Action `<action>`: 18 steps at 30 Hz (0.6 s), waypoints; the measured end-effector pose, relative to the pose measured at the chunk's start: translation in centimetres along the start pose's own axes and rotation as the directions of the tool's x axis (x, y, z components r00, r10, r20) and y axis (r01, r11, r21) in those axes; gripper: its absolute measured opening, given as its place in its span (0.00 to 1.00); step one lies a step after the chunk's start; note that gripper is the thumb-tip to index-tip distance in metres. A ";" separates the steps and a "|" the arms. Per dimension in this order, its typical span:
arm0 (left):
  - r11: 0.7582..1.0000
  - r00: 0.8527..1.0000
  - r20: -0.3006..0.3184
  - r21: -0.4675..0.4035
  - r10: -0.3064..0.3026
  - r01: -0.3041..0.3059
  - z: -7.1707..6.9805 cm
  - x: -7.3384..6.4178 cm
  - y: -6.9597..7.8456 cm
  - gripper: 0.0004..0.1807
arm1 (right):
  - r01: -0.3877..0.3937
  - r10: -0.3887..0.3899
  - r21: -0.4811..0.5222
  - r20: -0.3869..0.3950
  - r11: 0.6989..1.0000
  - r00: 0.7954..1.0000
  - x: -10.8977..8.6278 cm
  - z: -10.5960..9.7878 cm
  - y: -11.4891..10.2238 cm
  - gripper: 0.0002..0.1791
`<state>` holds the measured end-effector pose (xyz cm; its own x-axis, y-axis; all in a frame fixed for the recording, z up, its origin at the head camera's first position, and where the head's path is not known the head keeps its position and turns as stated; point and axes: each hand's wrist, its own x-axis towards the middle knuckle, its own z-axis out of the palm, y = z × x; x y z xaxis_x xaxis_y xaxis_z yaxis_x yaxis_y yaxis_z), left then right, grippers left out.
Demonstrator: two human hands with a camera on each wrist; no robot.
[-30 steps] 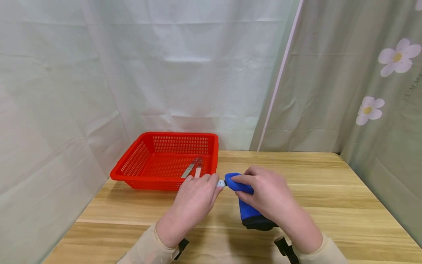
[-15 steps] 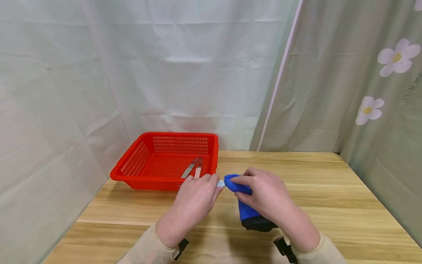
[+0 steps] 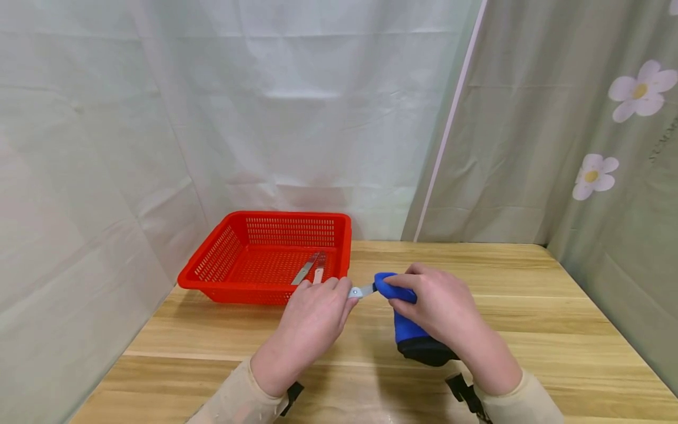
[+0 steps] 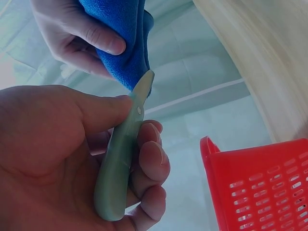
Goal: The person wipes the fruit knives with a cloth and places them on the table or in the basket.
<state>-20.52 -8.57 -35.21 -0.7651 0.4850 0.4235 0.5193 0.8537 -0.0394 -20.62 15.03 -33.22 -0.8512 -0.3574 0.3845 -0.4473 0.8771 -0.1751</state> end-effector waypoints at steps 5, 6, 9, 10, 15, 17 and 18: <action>1.000 1.000 0.017 -0.010 -0.010 0.010 -0.1 0.0 0.0 0.14 | -0.004 0.004 -0.003 -0.017 1.000 1.000 0.0 0.0 0.7 0.18; 1.000 1.000 0.019 -0.013 -0.012 0.012 -0.2 0.0 0.0 0.13 | -0.005 0.005 -0.003 -0.020 1.000 1.000 0.0 -0.1 0.8 0.19; 1.000 1.000 0.014 -0.015 -0.009 0.009 -0.2 0.0 0.0 0.14 | -0.011 0.010 -0.007 -0.019 1.000 1.000 -0.1 -0.2 1.1 0.19; 1.000 1.000 0.010 -0.017 -0.007 0.008 -0.2 0.0 0.0 0.14 | -0.015 0.015 -0.008 -0.015 1.000 1.000 -0.1 -0.2 1.2 0.19; 1.000 1.000 -0.005 -0.020 -0.001 0.001 -0.3 0.0 -0.1 0.14 | -0.057 0.057 -0.020 0.013 0.998 0.998 0.0 -0.5 1.5 0.19; 1.000 1.000 -0.010 -0.017 0.000 0.000 -0.3 -0.1 -0.1 0.14 | -0.072 0.073 -0.025 0.026 0.997 0.997 0.0 -0.6 1.6 0.19; 1.000 1.000 -0.013 -0.015 0.001 -0.001 -0.3 -0.1 -0.1 0.14 | -0.077 0.078 -0.027 0.030 0.997 0.996 0.0 -0.6 1.6 0.19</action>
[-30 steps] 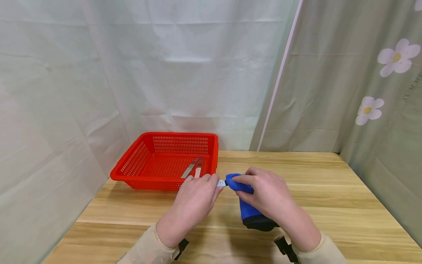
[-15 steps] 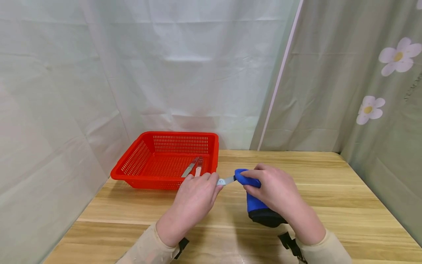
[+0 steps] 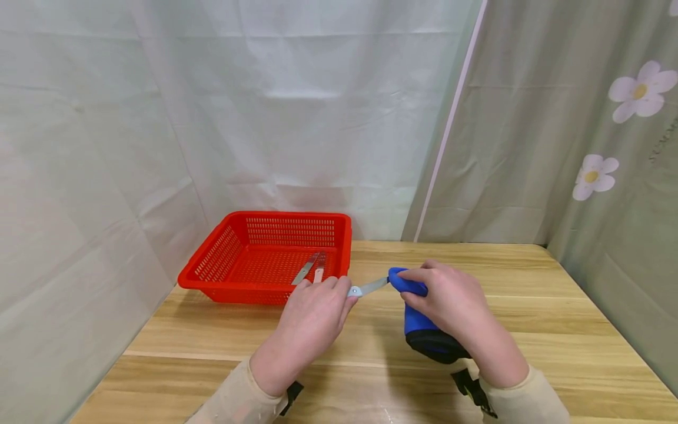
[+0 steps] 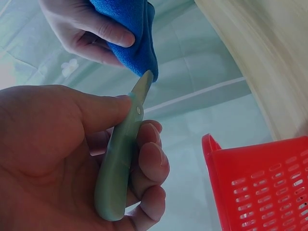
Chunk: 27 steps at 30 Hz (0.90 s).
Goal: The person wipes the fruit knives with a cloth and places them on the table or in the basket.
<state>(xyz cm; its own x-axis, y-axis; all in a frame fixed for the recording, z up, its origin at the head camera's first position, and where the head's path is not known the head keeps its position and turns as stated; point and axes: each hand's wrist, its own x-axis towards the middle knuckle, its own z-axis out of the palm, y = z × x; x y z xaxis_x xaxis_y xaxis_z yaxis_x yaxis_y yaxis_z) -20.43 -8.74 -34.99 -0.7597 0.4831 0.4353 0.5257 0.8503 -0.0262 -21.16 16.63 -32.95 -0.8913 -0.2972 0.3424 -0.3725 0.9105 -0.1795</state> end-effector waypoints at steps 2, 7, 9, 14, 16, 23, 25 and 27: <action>1.000 1.000 -0.008 0.003 0.000 0.000 0.0 0.0 0.0 0.15 | -0.012 0.012 0.001 0.008 1.000 1.000 0.0 -0.1 0.1 0.19; 1.000 0.999 -0.037 -0.007 -0.003 0.002 0.1 0.1 -0.2 0.15 | -0.043 0.042 0.009 0.017 0.999 0.999 0.1 -0.4 0.5 0.19; 1.000 0.998 -0.060 -0.006 0.001 -0.002 0.1 0.0 -0.3 0.15 | -0.049 0.049 0.014 0.018 0.999 0.999 0.1 -0.5 0.5 0.19; 1.000 0.991 -0.133 0.030 0.002 0.002 0.1 0.1 -0.8 0.14 | -0.035 0.035 0.016 0.003 0.999 0.999 0.1 -0.6 0.4 0.19; 0.999 0.990 -0.142 0.033 -0.013 0.018 0.1 0.1 -1.1 0.14 | -0.026 0.026 0.008 0.001 1.000 1.000 0.1 -0.6 0.4 0.19; 0.999 0.990 -0.138 0.030 -0.041 0.046 0.4 0.1 -2.1 0.15 | -0.023 0.023 0.010 0.005 1.000 1.000 0.0 -0.3 0.2 0.19; 0.999 0.989 -0.142 0.032 -0.039 0.044 0.5 0.0 -2.4 0.15 | -0.023 0.023 0.017 -0.004 1.000 1.000 0.0 -0.1 0.1 0.19; 0.998 0.989 -0.141 0.040 -0.038 0.044 0.4 0.0 -2.9 0.15 | -0.012 0.012 0.016 -0.010 1.000 1.000 0.1 0.1 -0.1 0.20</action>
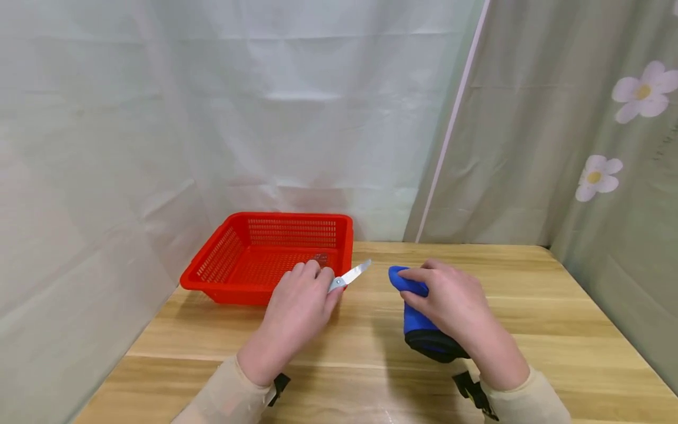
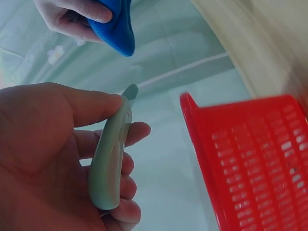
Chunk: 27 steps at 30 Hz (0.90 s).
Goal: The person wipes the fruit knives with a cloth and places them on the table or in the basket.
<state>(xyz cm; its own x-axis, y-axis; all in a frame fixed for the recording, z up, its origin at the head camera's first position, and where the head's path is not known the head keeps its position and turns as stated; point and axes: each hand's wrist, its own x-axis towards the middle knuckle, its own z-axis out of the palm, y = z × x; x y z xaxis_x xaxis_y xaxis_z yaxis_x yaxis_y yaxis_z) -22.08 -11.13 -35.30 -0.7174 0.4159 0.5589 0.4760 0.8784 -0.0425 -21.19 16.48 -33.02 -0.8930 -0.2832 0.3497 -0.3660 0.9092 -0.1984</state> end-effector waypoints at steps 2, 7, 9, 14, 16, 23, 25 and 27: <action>1.000 1.000 0.009 0.003 -0.003 0.003 -0.1 0.2 -0.4 0.15 | 0.009 -0.009 -0.005 0.002 1.000 1.000 0.0 0.2 -0.1 0.20; 0.999 0.997 0.062 0.006 -0.044 0.044 -0.9 0.7 -1.7 0.14 | 0.029 -0.029 -0.005 0.015 1.000 0.999 0.2 0.7 -0.3 0.20; 0.998 0.993 0.095 0.005 -0.068 0.068 -1.3 1.1 -2.3 0.13 | 0.034 -0.034 0.002 0.015 0.999 0.999 0.4 0.8 -0.3 0.20; 0.993 0.982 0.152 0.014 -0.115 0.114 -2.1 2.3 -4.0 0.15 | 0.040 -0.040 0.007 0.022 0.999 0.999 0.7 1.1 -0.1 0.20; 0.992 0.978 0.165 0.025 -0.129 0.127 -2.2 2.9 -4.7 0.16 | 0.038 -0.038 0.006 0.028 0.999 0.999 0.8 1.3 0.0 0.20; 0.980 0.947 0.253 0.051 -0.200 0.193 -1.7 4.5 -7.0 0.16 | 0.030 -0.031 0.014 0.043 0.999 0.999 1.2 2.0 0.4 0.20; 0.975 0.932 0.288 0.060 -0.222 0.214 -1.4 4.9 -7.7 0.15 | 0.033 -0.034 0.018 0.041 0.999 0.999 1.3 2.2 0.5 0.20; 0.971 0.916 0.321 0.068 -0.239 0.230 -1.0 5.1 -8.4 0.14 | 0.034 -0.035 0.018 0.039 0.999 0.999 1.5 2.5 0.7 0.19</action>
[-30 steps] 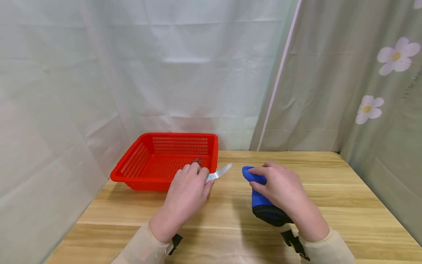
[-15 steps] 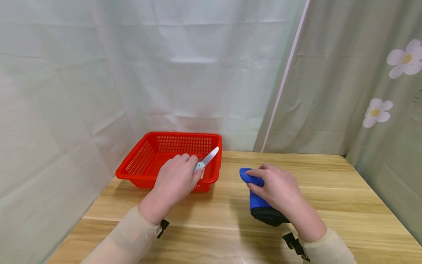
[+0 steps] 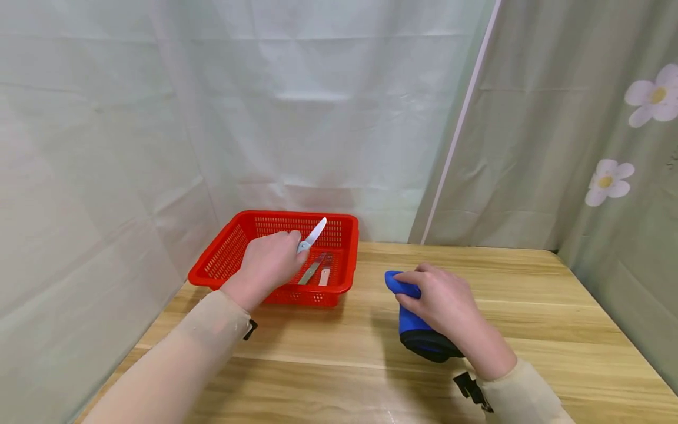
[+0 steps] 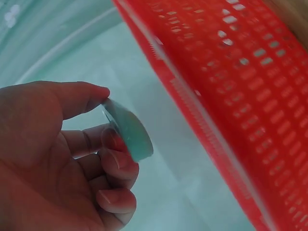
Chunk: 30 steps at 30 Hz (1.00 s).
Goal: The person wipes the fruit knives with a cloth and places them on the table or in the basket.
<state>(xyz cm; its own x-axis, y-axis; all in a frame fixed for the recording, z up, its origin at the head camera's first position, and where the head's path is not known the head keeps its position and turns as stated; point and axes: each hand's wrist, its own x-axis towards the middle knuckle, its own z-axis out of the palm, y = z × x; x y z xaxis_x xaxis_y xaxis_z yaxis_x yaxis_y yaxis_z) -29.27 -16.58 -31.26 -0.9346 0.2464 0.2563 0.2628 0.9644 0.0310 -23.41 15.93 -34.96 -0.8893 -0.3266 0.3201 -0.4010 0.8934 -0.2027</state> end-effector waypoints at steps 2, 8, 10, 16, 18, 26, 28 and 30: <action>1.000 0.999 0.041 -0.003 -0.019 0.020 0.4 0.5 -0.5 0.14 | 0.002 -0.002 -0.001 -0.002 1.000 1.000 0.1 0.2 0.2 0.19; 0.998 0.987 0.150 -0.015 -0.061 0.064 1.5 1.5 -1.7 0.14 | -0.002 0.002 -0.016 0.016 1.000 1.000 0.2 0.9 0.5 0.18; 0.996 0.978 0.191 -0.023 -0.079 0.085 1.8 1.8 -2.0 0.14 | -0.008 0.008 -0.018 0.027 1.000 1.000 0.3 1.2 0.6 0.19; 0.989 0.945 0.298 -0.022 -0.131 0.144 4.8 3.9 -3.8 0.13 | -0.028 0.028 0.002 0.064 1.000 0.998 0.5 1.9 0.8 0.19; 0.989 0.944 0.305 -0.028 -0.128 0.143 7.6 5.2 -5.6 0.15 | -0.029 0.028 0.007 0.074 1.000 0.997 0.5 2.1 0.9 0.18; 0.977 0.902 0.388 -0.018 -0.190 0.213 6.5 4.9 -3.8 0.12 | -0.039 0.040 -0.004 0.106 0.999 0.994 0.5 2.9 1.0 0.18; 0.976 0.902 0.386 -0.019 -0.195 0.219 6.1 4.6 -3.5 0.12 | -0.041 0.041 -0.005 0.109 0.999 0.993 0.6 3.1 1.0 0.18; 0.973 0.901 0.382 -0.018 -0.205 0.229 5.8 4.4 -3.3 0.12 | -0.042 0.042 -0.004 0.113 0.999 0.993 0.6 3.2 1.0 0.18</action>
<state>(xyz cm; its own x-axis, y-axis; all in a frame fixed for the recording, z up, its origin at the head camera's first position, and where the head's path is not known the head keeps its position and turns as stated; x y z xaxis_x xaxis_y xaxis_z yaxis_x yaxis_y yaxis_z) -35.60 -18.09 -35.88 -0.9877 0.0609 -0.1442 0.0458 0.9933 0.1061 -25.09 15.65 -37.93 -0.9246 -0.3213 0.2046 -0.3623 0.9076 -0.2120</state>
